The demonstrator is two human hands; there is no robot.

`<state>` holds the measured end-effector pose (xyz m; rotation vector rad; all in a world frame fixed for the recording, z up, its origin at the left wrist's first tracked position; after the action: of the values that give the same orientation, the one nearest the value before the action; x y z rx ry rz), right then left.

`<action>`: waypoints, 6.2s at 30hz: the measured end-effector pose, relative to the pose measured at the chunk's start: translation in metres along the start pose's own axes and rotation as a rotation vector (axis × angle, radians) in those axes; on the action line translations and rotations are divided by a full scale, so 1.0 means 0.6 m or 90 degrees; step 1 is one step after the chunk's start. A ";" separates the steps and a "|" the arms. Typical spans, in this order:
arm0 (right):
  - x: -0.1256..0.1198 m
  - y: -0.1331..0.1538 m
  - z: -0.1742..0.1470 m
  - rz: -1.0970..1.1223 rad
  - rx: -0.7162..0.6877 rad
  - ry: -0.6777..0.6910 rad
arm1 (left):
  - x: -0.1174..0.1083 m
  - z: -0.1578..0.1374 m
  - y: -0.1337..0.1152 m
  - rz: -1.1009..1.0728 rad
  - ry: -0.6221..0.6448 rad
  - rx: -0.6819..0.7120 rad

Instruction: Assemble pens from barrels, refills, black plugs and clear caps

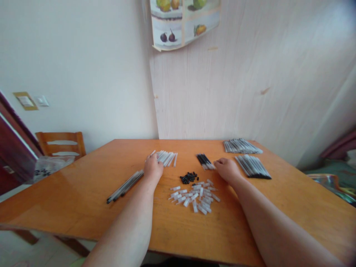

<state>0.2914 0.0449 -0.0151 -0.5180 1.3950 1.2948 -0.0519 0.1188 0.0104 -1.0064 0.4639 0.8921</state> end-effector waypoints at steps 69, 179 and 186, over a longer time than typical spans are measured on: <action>-0.036 0.112 -0.071 0.255 -0.144 0.001 | -0.111 -0.080 -0.058 0.081 0.083 0.186; -0.018 0.180 -0.136 0.345 -0.305 0.098 | 0.013 -0.091 -0.136 -1.013 0.328 -0.243; -0.019 0.177 -0.133 0.328 -0.294 0.062 | 0.017 -0.092 -0.134 -0.986 0.323 -0.247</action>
<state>0.1704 0.0027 0.0212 -0.5519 1.3566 2.0586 0.0226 0.0562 0.0187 -1.5339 -0.1694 -0.7103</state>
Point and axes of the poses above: each hand's wrist, its own z-axis towards the middle knuckle, its own x-axis out of the palm, y = z × x, the point moved 5 cm from there along z, towards the middle knuckle, and after that the axes turned 9 degrees about -z, right-handed, at the moved point
